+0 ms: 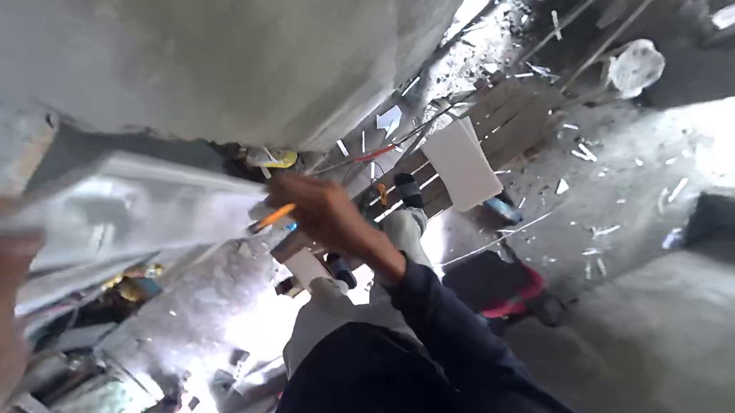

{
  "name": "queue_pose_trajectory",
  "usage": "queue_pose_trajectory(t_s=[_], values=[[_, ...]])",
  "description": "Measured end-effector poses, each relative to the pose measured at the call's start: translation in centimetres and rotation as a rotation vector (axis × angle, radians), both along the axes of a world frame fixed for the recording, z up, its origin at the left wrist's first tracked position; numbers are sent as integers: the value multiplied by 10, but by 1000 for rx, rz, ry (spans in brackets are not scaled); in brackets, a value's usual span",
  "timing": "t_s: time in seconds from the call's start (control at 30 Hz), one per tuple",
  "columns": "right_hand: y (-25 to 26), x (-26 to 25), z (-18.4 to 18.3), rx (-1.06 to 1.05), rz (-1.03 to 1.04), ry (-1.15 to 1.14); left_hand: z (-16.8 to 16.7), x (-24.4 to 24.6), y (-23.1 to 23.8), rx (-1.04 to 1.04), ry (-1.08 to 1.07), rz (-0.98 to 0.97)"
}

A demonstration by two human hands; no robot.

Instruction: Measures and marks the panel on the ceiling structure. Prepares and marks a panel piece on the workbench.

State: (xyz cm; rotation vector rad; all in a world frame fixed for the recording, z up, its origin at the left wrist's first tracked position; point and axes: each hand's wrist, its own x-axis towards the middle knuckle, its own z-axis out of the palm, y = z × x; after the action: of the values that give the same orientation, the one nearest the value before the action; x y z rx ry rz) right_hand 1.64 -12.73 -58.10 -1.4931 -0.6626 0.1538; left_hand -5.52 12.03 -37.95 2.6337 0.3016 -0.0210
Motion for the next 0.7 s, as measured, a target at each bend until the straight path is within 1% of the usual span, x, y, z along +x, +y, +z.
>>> queue_pose_trajectory(t_s=[0.03,0.07,0.13,0.17,0.2,0.27,0.33,0.43,0.57,0.7], values=[[-14,3,-9,-9,-9,55,-18,13,-7,34,-59,50],[-32,7,-13,-43,-22,118,-37,20,-1,117,-155,-9],[-58,40,-20,-72,-80,196,-60,41,-26,133,-278,215],[-63,65,-26,-40,-123,191,-74,48,-30,89,-290,234],[-69,86,-32,-53,-160,205,-91,52,-32,12,-295,237],[-85,118,-42,-68,-220,278,-120,52,-46,-164,-247,285],[-97,144,-52,-73,-245,376,-145,39,-63,-317,-126,420],[-102,167,-53,-75,-217,524,-177,20,-79,-472,-18,577],[-91,194,-55,-50,-181,609,-201,17,-88,-593,73,702],[-64,198,-56,-33,-112,724,-213,25,-80,-607,106,781]])
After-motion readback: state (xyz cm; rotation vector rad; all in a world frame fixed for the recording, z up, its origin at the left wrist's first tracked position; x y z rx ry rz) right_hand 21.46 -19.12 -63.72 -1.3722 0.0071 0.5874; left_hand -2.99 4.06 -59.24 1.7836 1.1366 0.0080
